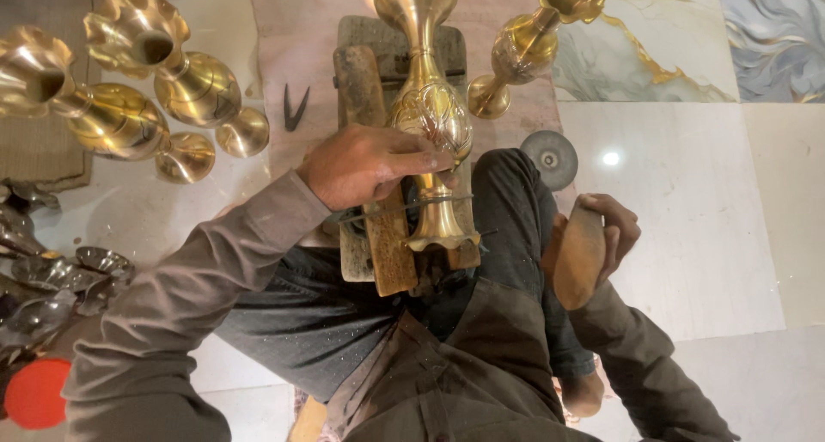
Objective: The person sits on the floor with a brass vase clamped in a wooden jig on their lap and decorates its surface, holding a small chisel against the metal and striking it with a wooden mallet to cut decorative patterns. They reposition the vase and chisel repeatedly to work different areas of the design.
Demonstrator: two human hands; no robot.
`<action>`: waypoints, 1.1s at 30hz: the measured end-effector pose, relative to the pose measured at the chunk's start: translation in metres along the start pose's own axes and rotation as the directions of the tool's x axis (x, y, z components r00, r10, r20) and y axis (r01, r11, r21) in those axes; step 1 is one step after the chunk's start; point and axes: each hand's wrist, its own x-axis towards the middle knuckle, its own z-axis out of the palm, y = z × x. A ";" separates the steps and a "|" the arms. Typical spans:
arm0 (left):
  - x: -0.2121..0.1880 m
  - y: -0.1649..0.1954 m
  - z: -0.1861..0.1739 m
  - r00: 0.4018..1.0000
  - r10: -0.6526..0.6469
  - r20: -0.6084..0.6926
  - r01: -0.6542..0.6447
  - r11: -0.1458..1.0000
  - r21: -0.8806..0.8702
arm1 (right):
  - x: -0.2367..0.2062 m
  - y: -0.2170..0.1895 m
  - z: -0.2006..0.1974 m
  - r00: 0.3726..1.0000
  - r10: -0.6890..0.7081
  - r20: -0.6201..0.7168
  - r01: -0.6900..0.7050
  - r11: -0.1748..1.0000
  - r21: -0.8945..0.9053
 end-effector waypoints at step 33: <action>0.020 0.094 0.108 0.131 -0.718 -0.684 -0.187 0.659 -0.728 | -0.038 -0.048 0.041 0.654 0.588 0.476 -0.744 0.617 0.259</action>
